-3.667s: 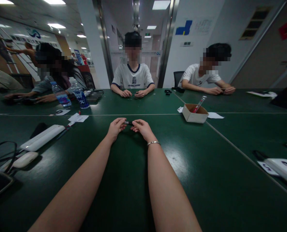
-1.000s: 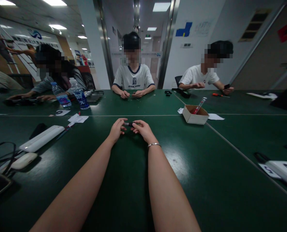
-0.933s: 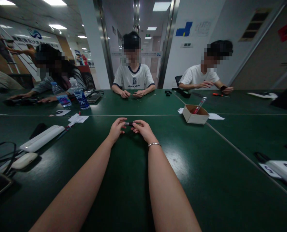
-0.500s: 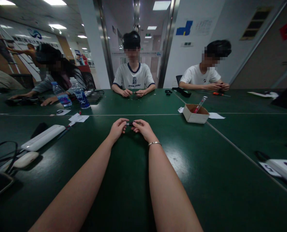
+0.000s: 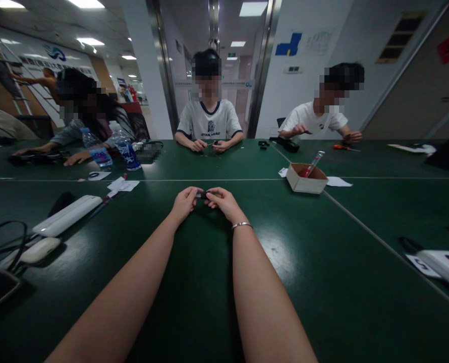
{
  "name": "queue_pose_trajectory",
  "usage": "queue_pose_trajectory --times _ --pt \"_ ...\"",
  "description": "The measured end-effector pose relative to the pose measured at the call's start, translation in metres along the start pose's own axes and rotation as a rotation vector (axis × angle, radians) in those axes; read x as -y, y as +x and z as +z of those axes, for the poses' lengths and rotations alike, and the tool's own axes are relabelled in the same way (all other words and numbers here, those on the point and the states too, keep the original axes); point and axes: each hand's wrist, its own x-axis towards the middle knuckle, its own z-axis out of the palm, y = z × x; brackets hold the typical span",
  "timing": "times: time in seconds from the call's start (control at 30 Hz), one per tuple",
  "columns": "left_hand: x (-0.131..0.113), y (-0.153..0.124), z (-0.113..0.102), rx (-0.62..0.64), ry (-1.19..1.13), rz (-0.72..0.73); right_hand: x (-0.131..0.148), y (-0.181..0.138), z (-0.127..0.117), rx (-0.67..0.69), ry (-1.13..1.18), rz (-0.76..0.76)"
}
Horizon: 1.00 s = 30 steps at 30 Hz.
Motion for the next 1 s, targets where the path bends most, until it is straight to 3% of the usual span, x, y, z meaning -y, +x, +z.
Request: queue_pose_trajectory --times 0.17,0.77,0.87,1.0 --pt "-0.0028 -0.0029 0.0025 -0.035 0.066 0.000 0.0002 -0.0002 0.0005 -0.002 0.007 -0.003" --pt "-0.0075 -0.0013 0.0059 0.007 -0.096 -0.026 -0.0011 -0.0002 -0.0019 -0.029 0.040 0.003" --pt "-0.0037 -0.0011 0.0044 -0.022 -0.033 -0.015 -0.0013 -0.0002 -0.0017 -0.025 0.029 -0.001" --pt "-0.0040 -0.0045 -0.0014 -0.063 0.240 0.031 -0.0024 0.0004 -0.0014 -0.014 0.003 -0.014"
